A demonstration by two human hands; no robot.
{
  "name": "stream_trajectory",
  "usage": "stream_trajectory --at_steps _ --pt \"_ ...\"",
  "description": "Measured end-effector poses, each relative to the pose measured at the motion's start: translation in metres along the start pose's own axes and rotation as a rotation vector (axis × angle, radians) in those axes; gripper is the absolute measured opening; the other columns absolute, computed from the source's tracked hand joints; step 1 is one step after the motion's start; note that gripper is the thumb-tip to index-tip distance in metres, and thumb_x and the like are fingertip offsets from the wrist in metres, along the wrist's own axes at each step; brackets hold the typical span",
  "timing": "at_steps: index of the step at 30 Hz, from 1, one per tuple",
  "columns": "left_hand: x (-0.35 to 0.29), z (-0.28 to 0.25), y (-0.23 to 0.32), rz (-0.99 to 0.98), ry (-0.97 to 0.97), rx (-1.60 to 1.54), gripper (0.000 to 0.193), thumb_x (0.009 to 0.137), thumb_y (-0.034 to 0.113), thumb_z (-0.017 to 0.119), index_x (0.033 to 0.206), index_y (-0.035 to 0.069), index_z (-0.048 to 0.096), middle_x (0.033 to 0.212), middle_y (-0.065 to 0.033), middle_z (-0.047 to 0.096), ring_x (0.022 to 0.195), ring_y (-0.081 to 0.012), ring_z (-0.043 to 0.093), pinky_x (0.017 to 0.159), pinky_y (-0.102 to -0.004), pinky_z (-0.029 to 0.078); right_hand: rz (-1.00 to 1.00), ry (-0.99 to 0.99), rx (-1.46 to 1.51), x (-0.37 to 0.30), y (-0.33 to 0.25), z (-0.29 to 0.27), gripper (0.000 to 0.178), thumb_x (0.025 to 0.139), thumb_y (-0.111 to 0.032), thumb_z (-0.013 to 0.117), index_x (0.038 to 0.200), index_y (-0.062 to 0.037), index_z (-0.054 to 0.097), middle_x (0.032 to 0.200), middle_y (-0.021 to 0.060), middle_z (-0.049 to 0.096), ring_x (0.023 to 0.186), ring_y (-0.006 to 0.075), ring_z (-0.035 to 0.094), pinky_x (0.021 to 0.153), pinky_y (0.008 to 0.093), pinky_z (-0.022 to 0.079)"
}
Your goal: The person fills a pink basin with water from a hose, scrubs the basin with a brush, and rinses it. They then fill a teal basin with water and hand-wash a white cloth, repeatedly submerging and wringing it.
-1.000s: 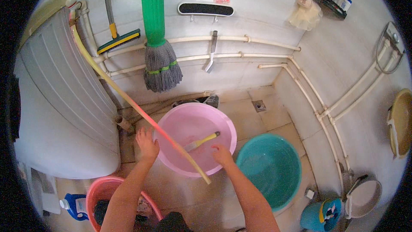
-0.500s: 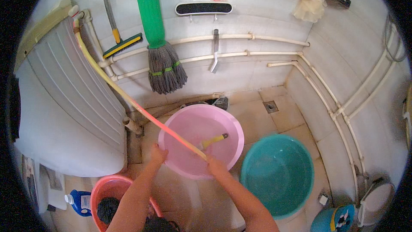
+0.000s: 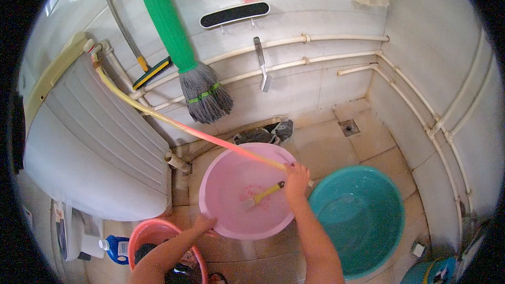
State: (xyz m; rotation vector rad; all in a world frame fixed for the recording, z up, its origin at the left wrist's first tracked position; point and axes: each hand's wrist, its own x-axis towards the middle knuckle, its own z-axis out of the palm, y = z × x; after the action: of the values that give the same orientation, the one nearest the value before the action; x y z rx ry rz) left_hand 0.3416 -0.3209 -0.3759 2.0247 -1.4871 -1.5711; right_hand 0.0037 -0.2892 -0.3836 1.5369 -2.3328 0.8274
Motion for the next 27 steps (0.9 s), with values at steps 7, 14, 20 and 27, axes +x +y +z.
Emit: stream_trajectory --at_steps 7,14,20,27 --pt "0.016 -0.001 -0.016 0.236 0.358 0.408 0.053 0.069 0.017 0.069 0.109 -0.009 0.046 0.095 -0.0232 0.057 0.071 -0.0311 0.062 0.056 -0.0369 0.053 0.022 0.027 0.112 -0.001 0.015 0.02 0.035 0.066 -0.001 0.054 0.098 -0.0103 0.064 0.101 0.0087 0.056 0.099 0.0259 0.049 0.09 0.04 0.033" --pt "0.059 0.015 0.017 0.679 0.237 0.316 0.067 0.068 0.019 0.072 0.12 -0.005 0.038 0.11 -0.0209 0.05 0.091 -0.028 0.056 0.077 -0.0353 0.047 -0.145 -0.321 0.153 0.011 -0.014 -0.002 0.024 0.059 -0.011 0.063 0.083 -0.0079 0.066 0.091 0.0103 0.058 0.09 0.0269 0.054 0.08 0.0425 0.04" --pt "0.036 0.057 0.071 0.366 -0.006 -0.404 0.068 0.07 0.019 0.073 0.121 -0.001 0.033 0.099 -0.0149 0.053 0.078 -0.0214 0.058 0.065 -0.0289 0.048 -0.192 -0.875 0.588 -0.018 -0.084 0.017 0.023 0.066 -0.022 0.064 0.076 -0.0022 0.058 0.081 0.0157 0.059 0.073 0.0315 0.059 0.066 0.0408 0.048" --pt "0.046 -0.005 0.053 0.04 0.117 -0.421 0.055 0.07 0.011 0.069 0.114 0.001 0.038 0.088 -0.0102 0.055 0.067 -0.0176 0.058 0.052 -0.0307 0.048 -0.143 -1.086 0.905 -0.038 -0.146 0.027 0.031 0.073 -0.021 0.062 0.096 -0.0009 0.055 0.089 0.0161 0.056 0.083 0.0257 0.055 0.074 0.0336 0.044"
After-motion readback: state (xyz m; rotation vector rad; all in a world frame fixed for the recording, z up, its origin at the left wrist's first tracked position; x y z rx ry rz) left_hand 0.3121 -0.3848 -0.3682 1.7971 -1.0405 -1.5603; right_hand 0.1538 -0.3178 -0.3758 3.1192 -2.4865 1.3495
